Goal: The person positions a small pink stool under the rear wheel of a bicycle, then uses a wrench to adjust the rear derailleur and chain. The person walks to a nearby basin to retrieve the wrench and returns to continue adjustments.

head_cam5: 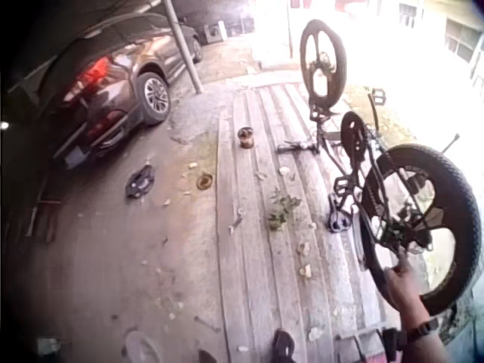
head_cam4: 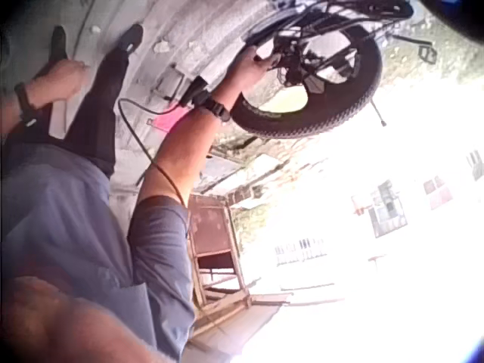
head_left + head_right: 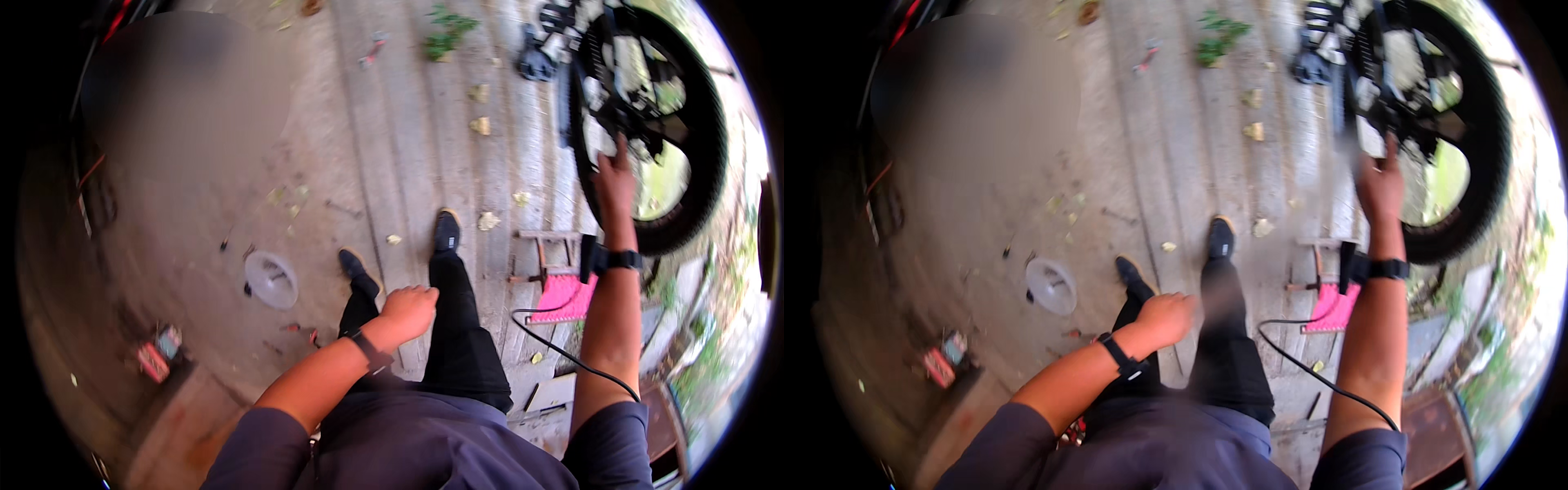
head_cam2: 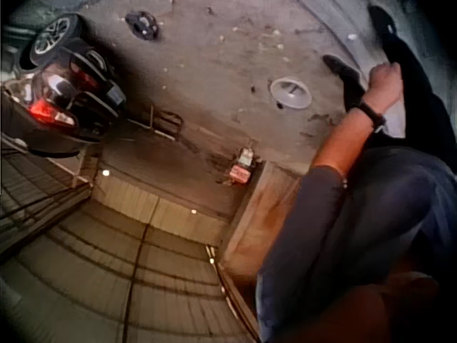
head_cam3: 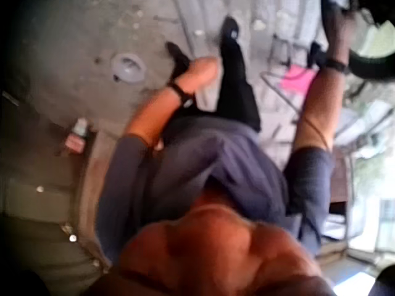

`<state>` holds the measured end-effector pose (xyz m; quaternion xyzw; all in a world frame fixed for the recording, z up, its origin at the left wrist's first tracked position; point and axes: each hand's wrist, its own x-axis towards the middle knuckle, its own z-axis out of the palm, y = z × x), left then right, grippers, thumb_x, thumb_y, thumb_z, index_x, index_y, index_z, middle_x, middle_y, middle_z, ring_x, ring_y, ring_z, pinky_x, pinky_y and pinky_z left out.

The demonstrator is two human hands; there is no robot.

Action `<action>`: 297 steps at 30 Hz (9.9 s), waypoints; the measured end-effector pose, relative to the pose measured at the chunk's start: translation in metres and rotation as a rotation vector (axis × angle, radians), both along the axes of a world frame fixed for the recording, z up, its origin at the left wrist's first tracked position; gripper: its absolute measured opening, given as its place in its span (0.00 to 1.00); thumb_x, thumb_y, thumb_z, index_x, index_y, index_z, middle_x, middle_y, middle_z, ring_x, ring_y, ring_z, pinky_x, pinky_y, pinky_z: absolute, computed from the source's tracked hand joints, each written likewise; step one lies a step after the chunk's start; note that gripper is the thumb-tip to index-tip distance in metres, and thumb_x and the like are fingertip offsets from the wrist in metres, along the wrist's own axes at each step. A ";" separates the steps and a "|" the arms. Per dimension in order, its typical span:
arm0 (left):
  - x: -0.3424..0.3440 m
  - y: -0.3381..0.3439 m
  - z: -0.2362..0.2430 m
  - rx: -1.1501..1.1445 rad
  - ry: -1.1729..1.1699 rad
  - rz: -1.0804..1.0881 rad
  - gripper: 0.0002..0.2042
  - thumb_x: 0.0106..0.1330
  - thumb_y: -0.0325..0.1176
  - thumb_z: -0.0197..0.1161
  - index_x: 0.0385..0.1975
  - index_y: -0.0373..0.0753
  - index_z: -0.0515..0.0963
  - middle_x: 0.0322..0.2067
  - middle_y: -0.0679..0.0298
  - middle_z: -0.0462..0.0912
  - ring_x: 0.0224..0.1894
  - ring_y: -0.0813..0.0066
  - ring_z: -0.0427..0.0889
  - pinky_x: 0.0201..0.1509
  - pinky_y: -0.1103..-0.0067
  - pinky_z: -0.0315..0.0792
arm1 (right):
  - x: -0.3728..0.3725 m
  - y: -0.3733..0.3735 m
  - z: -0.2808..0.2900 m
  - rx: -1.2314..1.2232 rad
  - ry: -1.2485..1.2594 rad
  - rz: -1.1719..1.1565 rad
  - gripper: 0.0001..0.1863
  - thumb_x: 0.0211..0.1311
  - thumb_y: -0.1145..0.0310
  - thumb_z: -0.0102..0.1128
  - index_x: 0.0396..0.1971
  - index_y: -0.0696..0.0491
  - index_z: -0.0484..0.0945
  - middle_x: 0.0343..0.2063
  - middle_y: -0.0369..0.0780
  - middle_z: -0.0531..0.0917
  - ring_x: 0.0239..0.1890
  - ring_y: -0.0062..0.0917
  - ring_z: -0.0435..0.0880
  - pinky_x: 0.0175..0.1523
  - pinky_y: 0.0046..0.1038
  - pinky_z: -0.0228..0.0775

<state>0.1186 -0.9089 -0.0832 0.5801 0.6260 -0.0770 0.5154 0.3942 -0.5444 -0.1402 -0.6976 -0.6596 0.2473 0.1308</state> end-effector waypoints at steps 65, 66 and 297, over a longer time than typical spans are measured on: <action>-0.279 -0.719 -0.072 -0.118 -0.010 1.967 0.17 0.64 0.37 0.62 0.47 0.31 0.75 0.31 0.54 0.85 0.36 0.68 0.86 0.42 0.76 0.77 | -0.610 -0.678 -0.024 -0.969 -0.322 1.154 0.19 0.60 0.60 0.60 0.46 0.57 0.78 0.24 0.43 0.84 0.22 0.25 0.84 0.29 0.27 0.75; -0.283 -0.731 -0.072 -0.126 -0.015 1.980 0.17 0.64 0.38 0.62 0.46 0.31 0.75 0.32 0.54 0.85 0.36 0.67 0.86 0.43 0.76 0.77 | -0.612 -0.698 -0.028 -0.961 -0.312 1.165 0.18 0.60 0.61 0.60 0.44 0.58 0.78 0.24 0.43 0.84 0.22 0.25 0.84 0.30 0.28 0.75; 0.184 0.164 -0.166 0.320 -0.336 1.020 0.10 0.72 0.35 0.55 0.39 0.35 0.77 0.20 0.70 0.72 0.20 0.85 0.70 0.24 0.83 0.66 | 0.210 -0.304 -0.280 -1.099 0.507 -0.407 0.23 0.66 0.49 0.52 0.37 0.57 0.77 0.25 0.41 0.79 0.22 0.28 0.77 0.28 0.35 0.72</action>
